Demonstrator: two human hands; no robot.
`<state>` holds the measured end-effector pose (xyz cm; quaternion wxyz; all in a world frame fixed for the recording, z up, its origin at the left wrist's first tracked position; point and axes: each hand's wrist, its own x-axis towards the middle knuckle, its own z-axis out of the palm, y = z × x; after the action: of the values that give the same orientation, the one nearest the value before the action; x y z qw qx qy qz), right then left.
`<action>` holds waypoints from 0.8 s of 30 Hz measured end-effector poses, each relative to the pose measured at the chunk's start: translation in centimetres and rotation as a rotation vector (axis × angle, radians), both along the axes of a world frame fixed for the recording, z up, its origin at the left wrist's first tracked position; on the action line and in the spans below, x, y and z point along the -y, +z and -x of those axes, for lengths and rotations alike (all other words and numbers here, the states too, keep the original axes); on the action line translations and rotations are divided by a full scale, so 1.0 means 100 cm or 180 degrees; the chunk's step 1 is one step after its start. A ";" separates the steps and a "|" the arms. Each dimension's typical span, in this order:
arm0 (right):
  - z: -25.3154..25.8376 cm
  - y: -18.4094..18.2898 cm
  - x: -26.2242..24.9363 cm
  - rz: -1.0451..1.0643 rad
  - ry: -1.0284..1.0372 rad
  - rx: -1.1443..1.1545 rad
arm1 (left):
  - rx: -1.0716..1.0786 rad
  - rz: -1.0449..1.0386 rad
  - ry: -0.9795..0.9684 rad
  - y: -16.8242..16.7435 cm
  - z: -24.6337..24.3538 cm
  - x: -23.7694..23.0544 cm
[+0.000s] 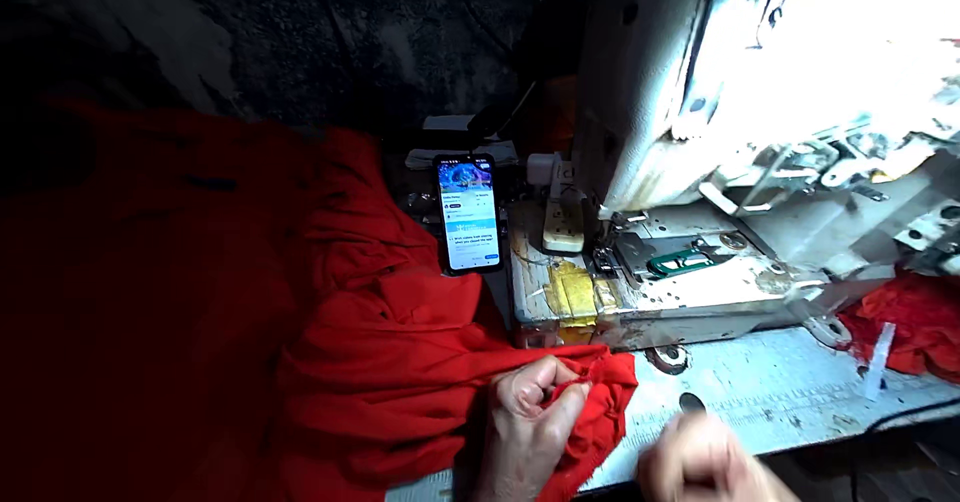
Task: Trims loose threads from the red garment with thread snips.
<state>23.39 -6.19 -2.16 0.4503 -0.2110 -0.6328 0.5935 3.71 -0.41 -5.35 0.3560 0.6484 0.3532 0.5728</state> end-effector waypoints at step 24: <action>0.025 -0.003 -0.007 -0.1263 -0.2361 0.1825 | -0.0734 -0.0112 -0.0720 0.017 0.015 0.002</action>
<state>20.91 -5.52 -2.42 0.4703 -0.4864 -0.7139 0.1803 2.22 -0.65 -3.62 0.3640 0.7516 0.3064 0.4569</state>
